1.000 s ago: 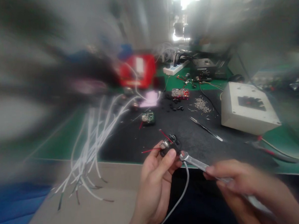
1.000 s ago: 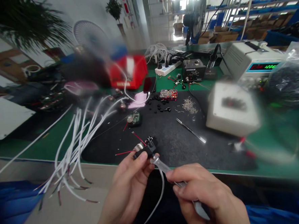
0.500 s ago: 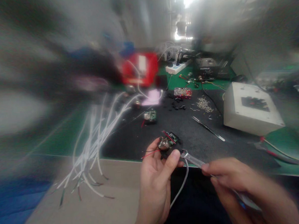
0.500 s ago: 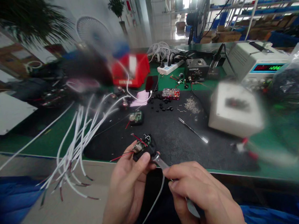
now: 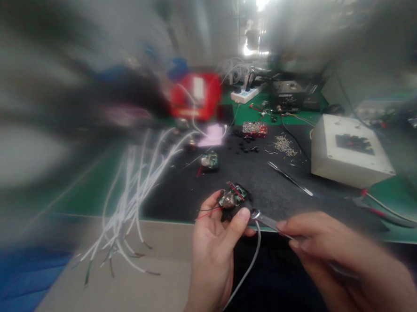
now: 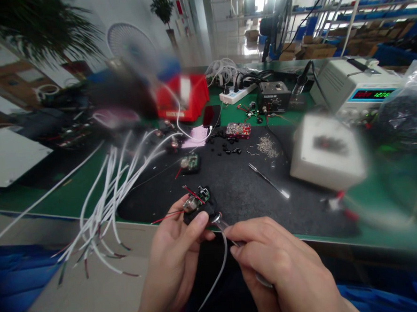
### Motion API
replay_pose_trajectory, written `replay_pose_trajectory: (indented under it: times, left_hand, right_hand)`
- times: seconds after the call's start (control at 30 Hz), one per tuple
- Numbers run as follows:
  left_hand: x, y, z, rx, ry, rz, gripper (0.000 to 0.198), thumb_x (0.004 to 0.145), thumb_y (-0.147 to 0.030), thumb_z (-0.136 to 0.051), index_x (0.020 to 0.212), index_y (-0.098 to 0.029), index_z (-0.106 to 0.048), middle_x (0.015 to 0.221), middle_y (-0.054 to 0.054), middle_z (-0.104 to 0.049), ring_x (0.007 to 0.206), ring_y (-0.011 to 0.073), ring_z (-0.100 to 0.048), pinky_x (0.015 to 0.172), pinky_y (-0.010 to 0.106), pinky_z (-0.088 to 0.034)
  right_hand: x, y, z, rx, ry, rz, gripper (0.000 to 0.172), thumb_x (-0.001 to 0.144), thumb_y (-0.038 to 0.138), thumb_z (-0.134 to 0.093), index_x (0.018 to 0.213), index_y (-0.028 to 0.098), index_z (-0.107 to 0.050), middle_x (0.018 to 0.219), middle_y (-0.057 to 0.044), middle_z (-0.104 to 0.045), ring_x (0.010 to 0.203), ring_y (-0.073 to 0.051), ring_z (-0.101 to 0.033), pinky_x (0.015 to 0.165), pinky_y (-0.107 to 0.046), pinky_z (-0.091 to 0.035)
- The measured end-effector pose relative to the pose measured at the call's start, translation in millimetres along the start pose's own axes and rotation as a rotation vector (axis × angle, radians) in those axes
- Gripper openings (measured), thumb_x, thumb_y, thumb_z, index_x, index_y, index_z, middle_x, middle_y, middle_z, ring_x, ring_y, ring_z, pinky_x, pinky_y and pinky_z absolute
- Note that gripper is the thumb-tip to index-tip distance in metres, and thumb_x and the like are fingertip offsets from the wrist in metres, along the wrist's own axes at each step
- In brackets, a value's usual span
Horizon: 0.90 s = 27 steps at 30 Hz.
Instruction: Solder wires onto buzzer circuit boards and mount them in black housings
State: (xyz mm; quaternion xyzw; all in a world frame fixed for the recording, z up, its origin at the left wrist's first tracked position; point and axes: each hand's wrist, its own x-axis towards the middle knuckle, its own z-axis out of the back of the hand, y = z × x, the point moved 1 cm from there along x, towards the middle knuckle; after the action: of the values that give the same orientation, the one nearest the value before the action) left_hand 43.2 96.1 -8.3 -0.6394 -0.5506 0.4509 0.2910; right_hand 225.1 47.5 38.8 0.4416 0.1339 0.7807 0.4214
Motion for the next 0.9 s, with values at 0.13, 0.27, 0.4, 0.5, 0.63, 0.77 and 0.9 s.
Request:
replay_pose_trajectory:
  times: [0.13, 0.27, 0.4, 0.5, 0.63, 0.77, 0.9]
  left_hand:
    - [1, -3, -0.2, 0.031, 0.002, 0.004, 0.06, 0.085, -0.027, -0.088, 0.134, -0.018, -0.055, 0.115, 0.005, -0.067, 0.088, 0.014, -0.065, 0.063, 0.02, -0.061]
    - [2, -7, 4.9, 0.041, 0.029, 0.061, 0.061, 0.084, -0.026, -0.088, 0.135, -0.015, -0.057, 0.117, 0.008, -0.066, 0.09, 0.0153, -0.065, 0.058, 0.019, -0.06]
    - [-1, -13, 11.4, -0.114, 0.236, 0.238, 0.046, 0.087, -0.025, -0.086, 0.128, -0.016, -0.066, 0.109, 0.009, -0.071, 0.08, 0.0147, -0.073, 0.049, 0.013, -0.053]
    - [-7, -14, 8.6, -0.336, 0.486, 0.39, 0.043, 0.087, -0.03, -0.086, 0.127, -0.021, -0.071, 0.11, 0.01, -0.076, 0.082, 0.019, -0.079, 0.052, 0.013, -0.055]
    - [-10, -15, -2.2, -0.468, 0.561, 0.378, 0.044, 0.087, -0.027, -0.086, 0.128, -0.019, -0.073, 0.117, 0.008, -0.077, 0.097, 0.0158, -0.074, 0.079, 0.022, -0.061]
    - [-8, -20, -11.1, -0.481, 0.602, 0.304, 0.041, 0.088, -0.018, -0.082, 0.128, -0.013, -0.074, 0.122, 0.009, -0.078, 0.107, 0.0141, -0.071, 0.101, 0.023, -0.053]
    - [-13, -24, -22.4, -0.496, 0.603, 0.203, 0.034, 0.091, -0.021, -0.079, 0.124, -0.015, -0.077, 0.125, 0.008, -0.078, 0.117, 0.0188, -0.07, 0.107, 0.027, -0.052]
  right_hand:
    - [-8, -6, -2, 0.02, 0.071, 0.031, 0.031, 0.095, 0.002, -0.058, 0.122, 0.017, -0.056, 0.124, -0.006, -0.07, 0.114, -0.006, -0.068, 0.099, -0.009, -0.053]
    - [-7, -13, 2, 0.045, 0.048, -0.041, 0.03, 0.094, 0.0, -0.061, 0.115, 0.022, -0.059, 0.12, -0.001, -0.071, 0.112, -0.006, -0.069, 0.097, -0.01, -0.054]
    - [0, -30, 7, 0.276, -0.192, -0.289, 0.015, 0.095, 0.011, -0.073, 0.1, 0.022, -0.064, 0.109, -0.001, -0.069, 0.1, -0.009, -0.071, 0.087, -0.011, -0.058]
    - [2, -52, -4, 0.65, -0.181, -0.443, 0.01, 0.096, 0.023, -0.074, 0.093, 0.021, -0.065, 0.105, -0.001, -0.06, 0.089, -0.01, -0.069, 0.078, -0.017, -0.059]
    - [-1, -73, -24, 0.93, -0.24, -0.502, 0.013, 0.098, 0.03, -0.072, 0.095, 0.02, -0.064, 0.093, 0.0, -0.052, 0.081, -0.009, -0.057, 0.07, -0.019, -0.051]
    - [3, -69, -32, 1.021, -0.306, -0.526, 0.013, 0.099, 0.031, -0.069, 0.1, 0.021, -0.061, 0.086, 0.001, -0.048, 0.071, -0.009, -0.05, 0.061, -0.02, -0.044]
    - [10, -58, -43, 1.162, -0.374, -0.542, 0.015, 0.1, 0.032, -0.067, 0.107, 0.027, -0.055, 0.083, 0.003, -0.048, 0.062, -0.009, -0.046, 0.053, -0.02, -0.04]
